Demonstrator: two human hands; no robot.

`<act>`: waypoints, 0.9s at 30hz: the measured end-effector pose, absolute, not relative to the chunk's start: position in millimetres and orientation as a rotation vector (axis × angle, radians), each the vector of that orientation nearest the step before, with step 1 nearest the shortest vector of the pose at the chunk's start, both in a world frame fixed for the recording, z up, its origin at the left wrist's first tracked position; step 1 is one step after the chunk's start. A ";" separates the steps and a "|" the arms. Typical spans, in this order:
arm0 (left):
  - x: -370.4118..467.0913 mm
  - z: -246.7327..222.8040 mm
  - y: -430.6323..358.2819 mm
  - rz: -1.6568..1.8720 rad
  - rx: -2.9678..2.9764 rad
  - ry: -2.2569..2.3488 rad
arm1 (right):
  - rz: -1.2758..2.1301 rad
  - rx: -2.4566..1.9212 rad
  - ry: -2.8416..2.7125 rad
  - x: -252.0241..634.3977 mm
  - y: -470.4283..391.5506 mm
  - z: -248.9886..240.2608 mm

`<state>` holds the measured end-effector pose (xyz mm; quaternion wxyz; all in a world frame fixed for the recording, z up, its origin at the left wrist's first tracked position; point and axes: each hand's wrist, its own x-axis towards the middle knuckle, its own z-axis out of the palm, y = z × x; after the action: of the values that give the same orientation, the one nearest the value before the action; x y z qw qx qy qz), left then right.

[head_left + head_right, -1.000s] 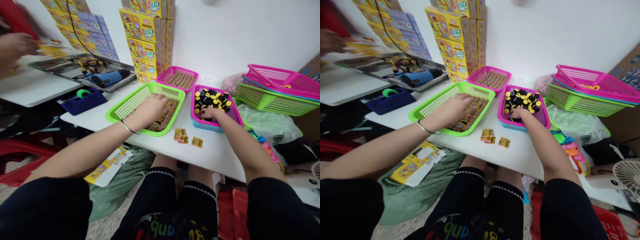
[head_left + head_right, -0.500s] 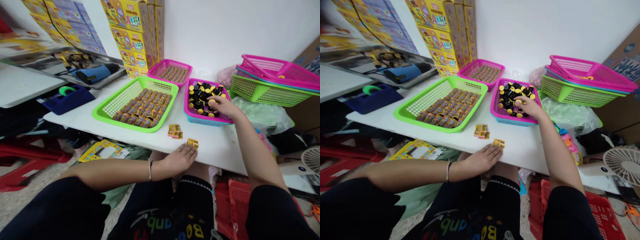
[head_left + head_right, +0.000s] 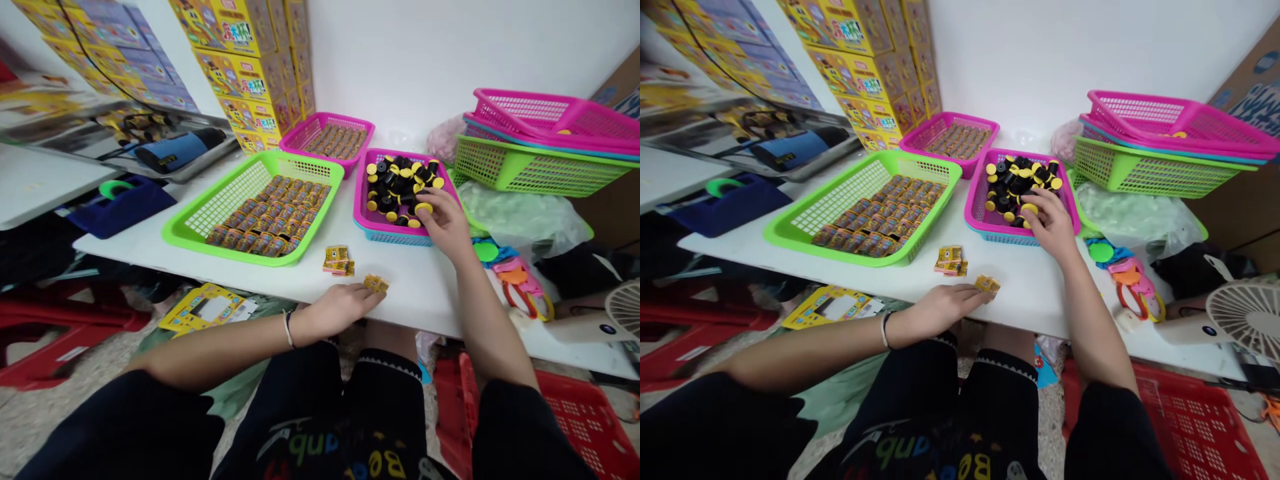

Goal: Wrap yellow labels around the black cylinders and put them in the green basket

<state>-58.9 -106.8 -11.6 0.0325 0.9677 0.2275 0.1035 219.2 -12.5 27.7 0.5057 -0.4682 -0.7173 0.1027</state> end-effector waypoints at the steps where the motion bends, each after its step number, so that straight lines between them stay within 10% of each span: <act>1: -59.1 -10.4 -103.0 0.357 2.917 0.733 | 0.270 -1.122 -1.709 218.9 -13.4 26.6; 13: -5.3 40.0 -12.7 1.480 2.364 0.722 | 0.462 -1.082 -1.373 201.1 -16.2 19.3; 27: -15.1 9.4 4.5 1.514 2.692 0.677 | 0.522 -0.891 -1.317 190.4 -36.9 26.7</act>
<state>-15.1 4.5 9.4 -0.0098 0.8514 0.2140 0.4788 190.4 -36.9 26.7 0.6700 -0.3952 -0.5841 0.2318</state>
